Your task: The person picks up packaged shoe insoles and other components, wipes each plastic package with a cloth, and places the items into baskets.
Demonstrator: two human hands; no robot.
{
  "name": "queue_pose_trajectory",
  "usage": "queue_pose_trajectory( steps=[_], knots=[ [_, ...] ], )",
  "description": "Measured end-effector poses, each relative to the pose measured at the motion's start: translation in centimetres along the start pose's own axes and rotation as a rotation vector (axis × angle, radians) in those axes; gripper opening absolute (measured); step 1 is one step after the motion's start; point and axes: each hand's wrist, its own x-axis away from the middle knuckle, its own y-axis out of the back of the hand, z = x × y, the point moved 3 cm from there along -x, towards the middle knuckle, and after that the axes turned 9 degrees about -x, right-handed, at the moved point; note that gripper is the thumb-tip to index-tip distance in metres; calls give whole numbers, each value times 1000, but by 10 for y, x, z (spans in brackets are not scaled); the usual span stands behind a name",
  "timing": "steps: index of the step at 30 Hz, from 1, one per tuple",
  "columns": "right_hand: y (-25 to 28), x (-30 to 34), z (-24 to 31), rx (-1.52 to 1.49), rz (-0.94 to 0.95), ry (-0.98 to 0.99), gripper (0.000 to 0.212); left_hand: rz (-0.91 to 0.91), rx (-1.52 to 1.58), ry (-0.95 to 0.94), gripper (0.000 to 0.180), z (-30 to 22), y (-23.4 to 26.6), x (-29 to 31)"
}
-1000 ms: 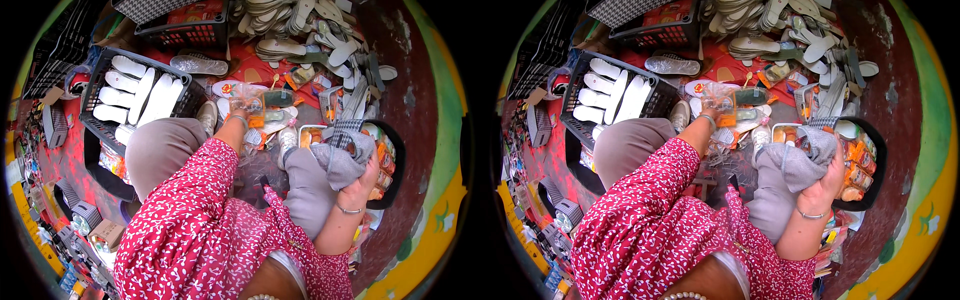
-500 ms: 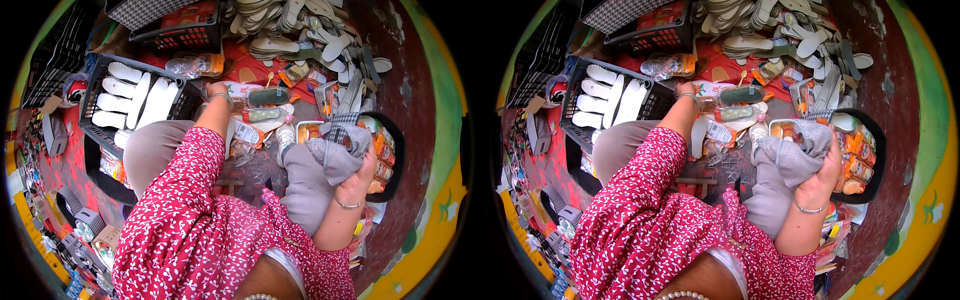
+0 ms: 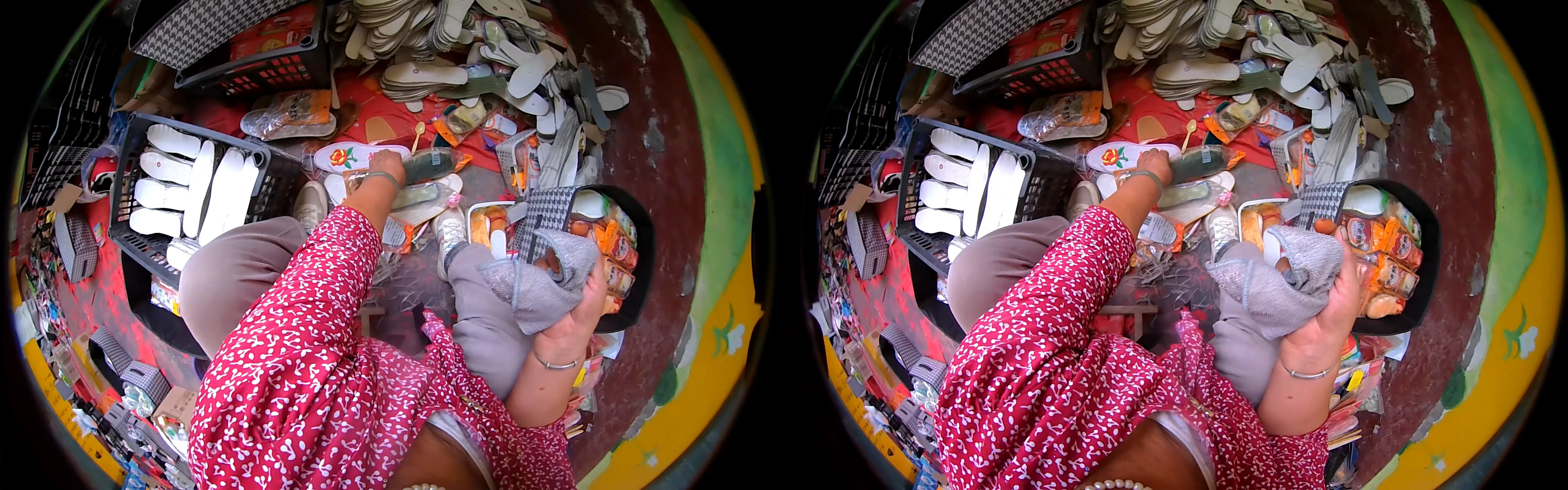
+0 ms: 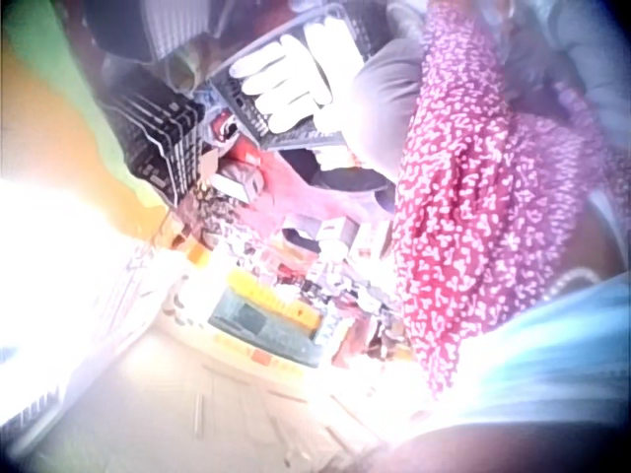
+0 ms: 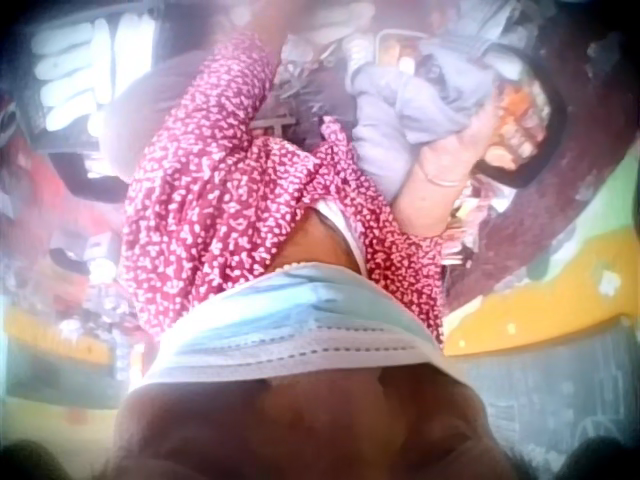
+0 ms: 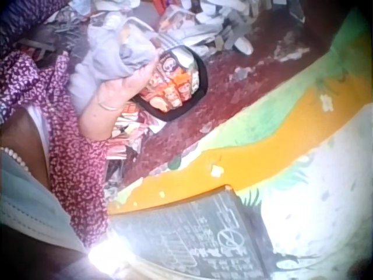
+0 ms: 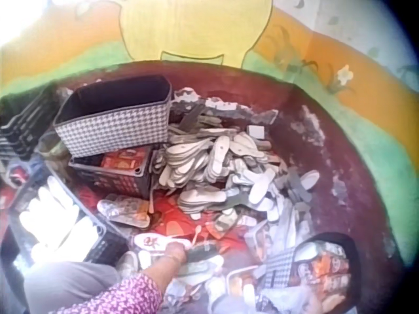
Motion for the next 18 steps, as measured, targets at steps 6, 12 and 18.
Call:
queue_pose_trajectory(
  steps=[6, 12, 18],
  knots=[
    [1, 1, 1, -12, 15, -7, 23, 50, 308, -6, 30, 5, -9, 5],
    [11, -6, 4, -61, 96, -27, 20, 238, 1233, 2, 11, 16, 20, 13],
    [7, -10, 0, 76, 242, -41, 20, 259, 1957, -374, 23, -7, 160, 99]
  ],
)
